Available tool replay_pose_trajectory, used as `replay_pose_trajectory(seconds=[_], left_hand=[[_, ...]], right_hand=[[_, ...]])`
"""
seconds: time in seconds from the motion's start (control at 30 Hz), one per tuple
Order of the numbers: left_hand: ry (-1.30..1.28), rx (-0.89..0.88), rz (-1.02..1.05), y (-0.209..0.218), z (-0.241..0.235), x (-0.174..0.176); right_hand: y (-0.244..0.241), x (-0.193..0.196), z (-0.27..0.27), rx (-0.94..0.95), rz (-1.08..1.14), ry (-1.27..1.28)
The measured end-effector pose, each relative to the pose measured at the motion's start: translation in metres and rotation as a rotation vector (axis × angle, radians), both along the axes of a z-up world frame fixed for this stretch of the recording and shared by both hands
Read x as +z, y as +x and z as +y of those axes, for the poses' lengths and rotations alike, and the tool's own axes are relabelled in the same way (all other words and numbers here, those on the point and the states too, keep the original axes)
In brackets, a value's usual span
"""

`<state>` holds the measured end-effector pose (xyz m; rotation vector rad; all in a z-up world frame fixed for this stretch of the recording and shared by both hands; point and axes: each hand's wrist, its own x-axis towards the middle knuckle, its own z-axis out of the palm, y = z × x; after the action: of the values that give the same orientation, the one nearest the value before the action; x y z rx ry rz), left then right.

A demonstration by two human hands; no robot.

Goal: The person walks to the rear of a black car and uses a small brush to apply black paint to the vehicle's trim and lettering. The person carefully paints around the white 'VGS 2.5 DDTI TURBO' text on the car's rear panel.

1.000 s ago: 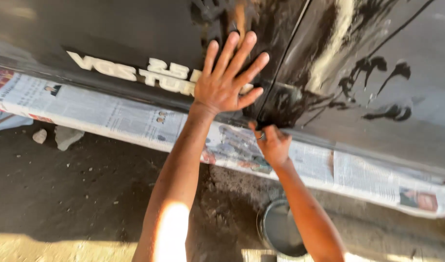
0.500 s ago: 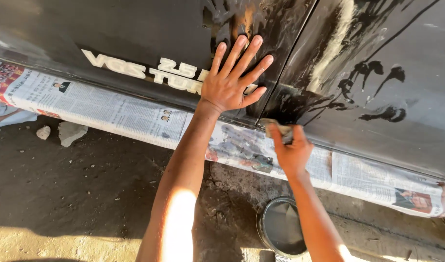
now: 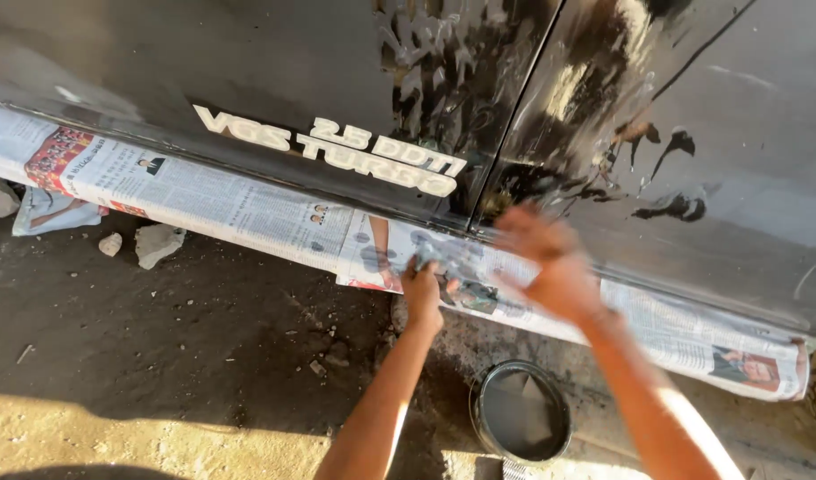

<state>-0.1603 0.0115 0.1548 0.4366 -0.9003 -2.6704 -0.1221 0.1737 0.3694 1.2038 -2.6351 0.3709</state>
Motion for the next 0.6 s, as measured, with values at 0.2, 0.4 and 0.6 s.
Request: replay_pose_trajectory(seconds=[0.2, 0.4, 0.6], left_hand=[[-0.091, 0.466, -0.063, -0.047, 0.004, 0.049], [0.137, 0.544, -0.026, -0.085, 0.070, 0.028], [0.027, 0.658, -0.123, -0.079, 0.015, 0.016]], right_hand=[[-0.094, 0.061, 0.032, -0.083, 1.122, -0.124], [-0.105, 0.064, 0.039, -0.096, 1.133, -0.087], [-0.107, 0.051, 0.040, -0.144, 1.130, -0.081]])
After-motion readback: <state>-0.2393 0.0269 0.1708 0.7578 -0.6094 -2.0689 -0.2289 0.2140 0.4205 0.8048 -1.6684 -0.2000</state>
